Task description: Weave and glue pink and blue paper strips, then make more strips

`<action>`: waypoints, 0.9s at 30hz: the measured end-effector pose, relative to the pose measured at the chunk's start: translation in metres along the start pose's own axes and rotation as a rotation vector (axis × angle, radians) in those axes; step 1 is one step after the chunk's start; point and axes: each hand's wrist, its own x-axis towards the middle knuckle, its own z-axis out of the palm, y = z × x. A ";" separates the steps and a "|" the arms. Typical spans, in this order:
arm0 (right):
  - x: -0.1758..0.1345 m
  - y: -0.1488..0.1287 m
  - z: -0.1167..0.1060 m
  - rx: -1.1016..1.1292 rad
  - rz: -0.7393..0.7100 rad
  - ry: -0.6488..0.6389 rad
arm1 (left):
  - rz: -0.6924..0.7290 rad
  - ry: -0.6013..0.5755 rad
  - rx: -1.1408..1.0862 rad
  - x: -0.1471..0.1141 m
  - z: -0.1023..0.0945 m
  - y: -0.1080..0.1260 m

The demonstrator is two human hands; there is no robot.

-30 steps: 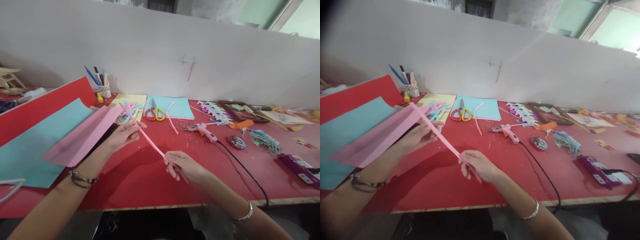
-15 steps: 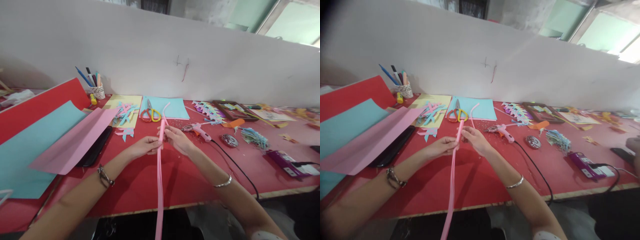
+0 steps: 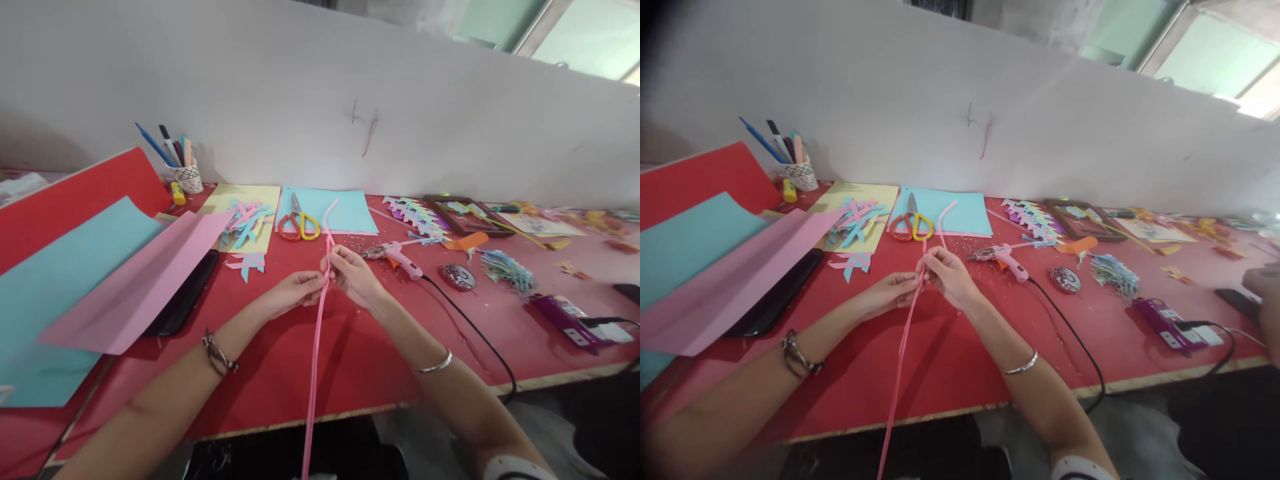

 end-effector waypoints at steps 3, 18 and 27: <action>-0.002 0.002 0.000 0.001 0.000 0.080 | 0.037 0.114 0.002 0.001 0.004 -0.003; -0.005 0.024 0.009 -0.308 0.071 0.028 | 0.106 0.455 0.181 0.001 -0.010 -0.007; 0.004 0.025 0.008 -0.533 0.006 0.137 | 0.100 0.543 0.426 -0.001 -0.006 0.001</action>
